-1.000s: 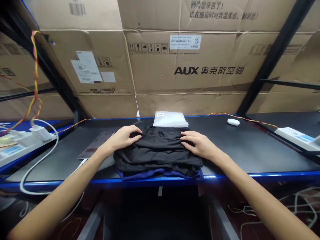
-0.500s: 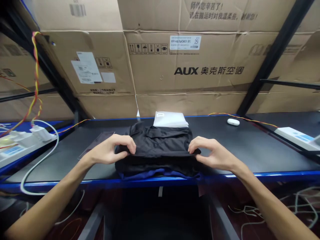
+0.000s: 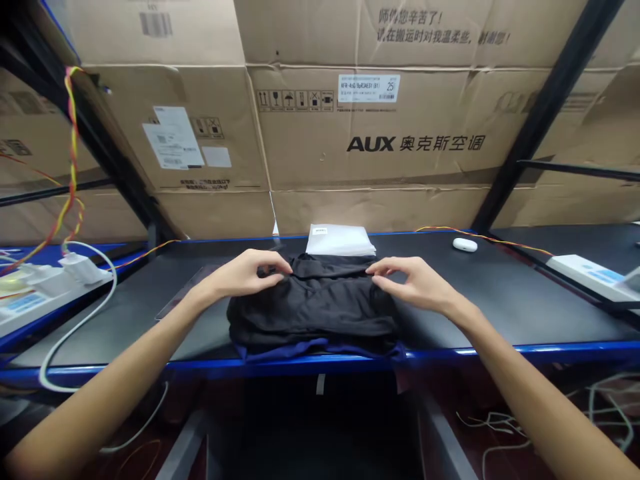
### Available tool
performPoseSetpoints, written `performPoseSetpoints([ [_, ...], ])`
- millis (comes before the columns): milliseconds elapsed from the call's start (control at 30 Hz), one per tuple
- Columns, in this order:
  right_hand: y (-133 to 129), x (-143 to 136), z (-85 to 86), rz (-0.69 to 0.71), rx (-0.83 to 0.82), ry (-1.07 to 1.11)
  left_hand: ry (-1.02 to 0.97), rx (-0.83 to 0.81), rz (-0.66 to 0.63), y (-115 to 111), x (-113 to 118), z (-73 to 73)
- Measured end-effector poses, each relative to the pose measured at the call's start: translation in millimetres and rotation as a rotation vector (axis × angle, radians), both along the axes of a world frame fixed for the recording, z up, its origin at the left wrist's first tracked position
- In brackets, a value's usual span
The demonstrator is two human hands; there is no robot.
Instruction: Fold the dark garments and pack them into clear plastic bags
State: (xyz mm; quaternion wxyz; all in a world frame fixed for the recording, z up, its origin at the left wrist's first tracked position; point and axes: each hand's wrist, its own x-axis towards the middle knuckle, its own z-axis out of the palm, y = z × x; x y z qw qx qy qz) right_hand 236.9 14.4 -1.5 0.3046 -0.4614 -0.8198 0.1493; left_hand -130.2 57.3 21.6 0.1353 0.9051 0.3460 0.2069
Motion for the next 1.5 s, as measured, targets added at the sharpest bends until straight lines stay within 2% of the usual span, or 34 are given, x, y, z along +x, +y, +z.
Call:
performPoseSetpoints([
  [67, 21, 2, -6.2, 0.019, 0.11, -0.068, 0.057, 0.079, -0.062, 17, 6, -5.6],
  [167, 47, 4, -16.1, 0.056, 0.168, -0.184, 0.175, 0.167, -0.098, 38, 13, -15.1],
  [300, 65, 7, -19.3, 0.059, 0.147, -0.184, 0.22, 0.186, -0.111, 53, 19, -21.9],
  [433, 68, 9, -13.0, -0.009, 0.027, -0.077, 0.134, 0.09, -0.02, 63, 22, -20.9],
  [533, 71, 8, -9.9, 0.037, -0.04, -0.096, 0.045, 0.041, 0.045, 74, 26, -20.5],
  [633, 79, 5, -10.0, 0.014, -0.02, -0.139, 0.016, 0.043, 0.143, 86, 32, -23.5],
  [800, 102, 6, -12.9, -0.098, 0.038, -0.077, -0.044, -0.015, 0.304, 97, 41, -33.4],
  [933, 113, 8, -20.7, -0.156, 0.013, -0.13, 0.009, 0.025, 0.319, 96, 45, -40.0],
  [1100, 109, 7, -30.0, -0.148, 0.007, -0.224, 0.122, 0.108, 0.294, 88, 44, -43.5],
  [1200, 105, 5, -28.7, -0.177, 0.112, -0.249, 0.121, 0.19, 0.266, 78, 40, -40.2],
  [1267, 101, 0, -25.9, -0.183, 0.228, -0.229, 0.088, 0.234, 0.185, 69, 36, -35.8],
  [1333, 94, -10, -23.0, -0.136, 0.301, -0.184, 0.096, 0.223, 0.062, 56, 32, -31.5],
  [1400, 85, -23, -20.8, -0.027, 0.291, -0.145, 0.171, 0.163, -0.016, 44, 28, -29.6],
  [1500, 69, -46, -19.8, 0.158, 0.163, -0.173, 0.316, 0.023, -0.011, 28, 22, -33.3],
])
